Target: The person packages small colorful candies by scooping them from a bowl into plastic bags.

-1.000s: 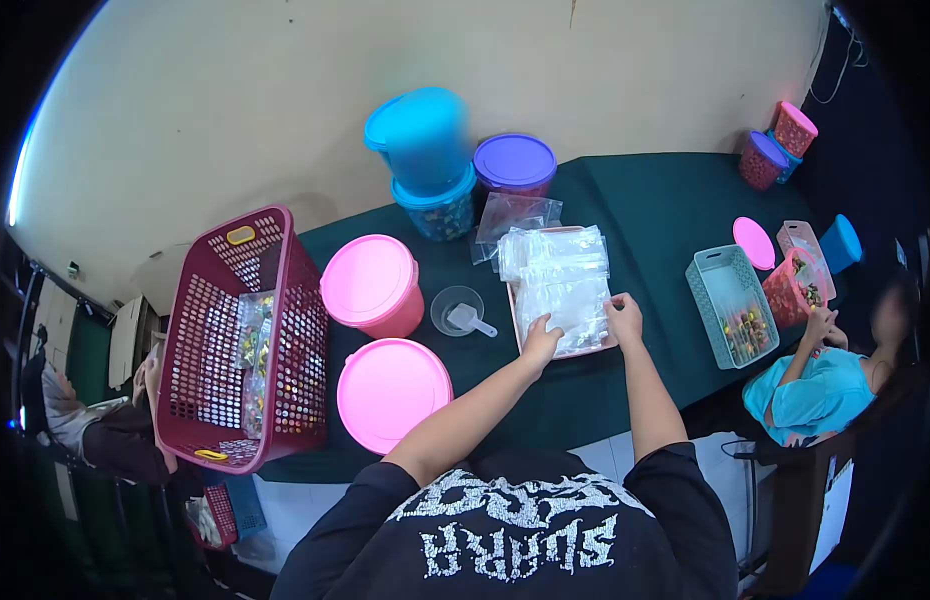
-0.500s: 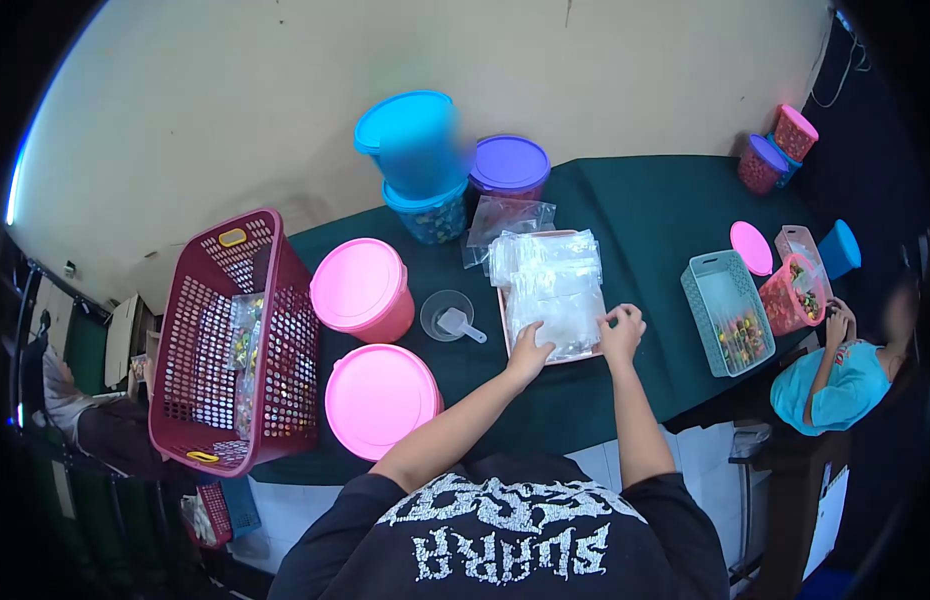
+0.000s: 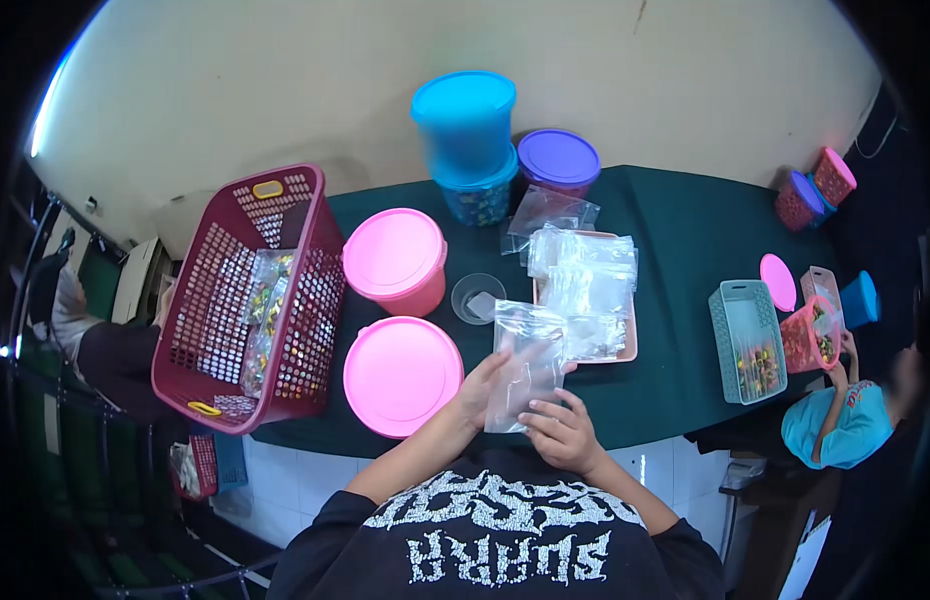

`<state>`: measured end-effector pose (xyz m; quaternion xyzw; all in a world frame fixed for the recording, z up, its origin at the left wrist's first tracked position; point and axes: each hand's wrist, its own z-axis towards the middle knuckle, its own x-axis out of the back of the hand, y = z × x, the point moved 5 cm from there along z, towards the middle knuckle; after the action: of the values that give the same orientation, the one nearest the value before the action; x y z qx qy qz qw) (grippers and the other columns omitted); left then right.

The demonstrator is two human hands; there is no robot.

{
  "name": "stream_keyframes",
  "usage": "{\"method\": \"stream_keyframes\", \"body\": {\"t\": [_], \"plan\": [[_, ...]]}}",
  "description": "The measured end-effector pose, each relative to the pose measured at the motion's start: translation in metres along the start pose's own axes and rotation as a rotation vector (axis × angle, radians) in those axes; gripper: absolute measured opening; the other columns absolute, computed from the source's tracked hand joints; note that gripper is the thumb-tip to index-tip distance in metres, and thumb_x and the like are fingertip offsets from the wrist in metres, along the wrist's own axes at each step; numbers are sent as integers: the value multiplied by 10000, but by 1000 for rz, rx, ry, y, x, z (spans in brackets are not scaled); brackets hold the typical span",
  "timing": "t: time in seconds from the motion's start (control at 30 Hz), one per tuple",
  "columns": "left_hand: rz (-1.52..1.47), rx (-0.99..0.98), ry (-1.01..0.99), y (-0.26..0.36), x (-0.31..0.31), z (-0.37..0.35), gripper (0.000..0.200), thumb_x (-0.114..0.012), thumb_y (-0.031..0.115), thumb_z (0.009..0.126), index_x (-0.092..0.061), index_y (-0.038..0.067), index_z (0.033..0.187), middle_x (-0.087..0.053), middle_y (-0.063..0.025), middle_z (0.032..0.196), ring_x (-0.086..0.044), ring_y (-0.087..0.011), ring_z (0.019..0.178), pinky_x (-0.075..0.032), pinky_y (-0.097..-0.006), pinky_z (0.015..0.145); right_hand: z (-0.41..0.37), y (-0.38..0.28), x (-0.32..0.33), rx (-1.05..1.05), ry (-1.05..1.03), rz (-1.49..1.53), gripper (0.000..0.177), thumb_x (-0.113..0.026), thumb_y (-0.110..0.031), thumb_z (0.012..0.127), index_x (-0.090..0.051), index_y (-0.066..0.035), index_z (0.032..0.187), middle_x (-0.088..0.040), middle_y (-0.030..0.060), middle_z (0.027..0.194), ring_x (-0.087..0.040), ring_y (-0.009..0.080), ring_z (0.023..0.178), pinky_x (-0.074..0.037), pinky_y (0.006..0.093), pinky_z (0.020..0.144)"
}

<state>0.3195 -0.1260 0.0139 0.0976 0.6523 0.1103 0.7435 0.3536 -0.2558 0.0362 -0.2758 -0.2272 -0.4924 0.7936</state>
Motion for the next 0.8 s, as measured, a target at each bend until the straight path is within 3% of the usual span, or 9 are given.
{"method": "stream_keyframes", "body": {"t": [0.03,0.07,0.17,0.2,0.33,0.47,0.53,0.67,0.8], "plan": [[263,-89,141,9,-5,-6,771,-506,393,928,-52,164,1508,-241,-173,1509,-308,-413,1350,-367,-514,1046,1,-3,-5,-23,-33,39,144,-732,-134,739,-591,-116,760,-645,20,1089,-585,218,1083,-383,478,1002],[148,-130,139,14,-12,-11,673,-505,178,911,-154,103,1481,-346,-183,1454,-367,-379,1328,-397,-432,1036,3,-3,-10,-45,-66,77,154,-746,-152,735,-600,-120,774,-645,22,1088,-583,216,1087,-373,486,1008],[505,-139,271,36,-8,-29,616,-483,110,917,-198,95,1463,-343,-174,1458,-375,-320,1331,-382,-409,1048,10,-1,-6,-81,-80,255,188,-769,-192,713,-613,-128,796,-646,22,1078,-582,217,1081,-359,506,1011],[745,-139,440,44,-8,-39,492,-481,82,928,-342,57,1399,-430,-166,1402,-451,-248,1275,-377,-369,1047,10,0,-3,-83,-67,257,214,-767,-187,704,-622,-131,851,-638,22,1056,-570,231,1055,-363,509,991],[1370,-92,380,61,-36,-67,278,-528,126,932,-596,26,1182,-645,-108,1128,-579,-186,1111,-411,-334,988,33,10,18,-322,82,228,336,-728,-127,706,-600,-103,1016,-595,76,1091,-534,280,1027,-376,464,949],[1644,75,394,61,-59,-87,219,-546,111,908,-639,63,1100,-669,-93,1014,-619,-216,1014,-450,-333,900,65,15,21,-489,75,291,337,-740,-147,718,-606,-76,1019,-610,74,1077,-546,280,988,-387,420,919],[1808,167,363,56,-58,-93,167,-607,107,861,-686,106,1008,-671,-74,910,-620,-226,936,-415,-373,926,70,11,8,-349,-228,320,226,-724,-124,744,-628,-70,941,-632,54,937,-563,245,897,-407,400,859],[2025,9,402,56,-85,-103,136,-613,112,851,-679,98,969,-658,-67,871,-611,-242,912,-347,-441,985,82,1,2,-434,-339,428,103,-701,-95,776,-616,-37,783,-587,84,742,-550,225,737,-435,324,654],[2256,-268,553,61,-104,-112,542,-737,353,747,-552,122,1202,-575,-91,1165,-506,-272,1152,-205,-564,1065,79,5,-8,-553,-370,611,149,-723,-108,763,-602,-23,756,-580,83,728,-547,205,668,-430,306,602]]}}
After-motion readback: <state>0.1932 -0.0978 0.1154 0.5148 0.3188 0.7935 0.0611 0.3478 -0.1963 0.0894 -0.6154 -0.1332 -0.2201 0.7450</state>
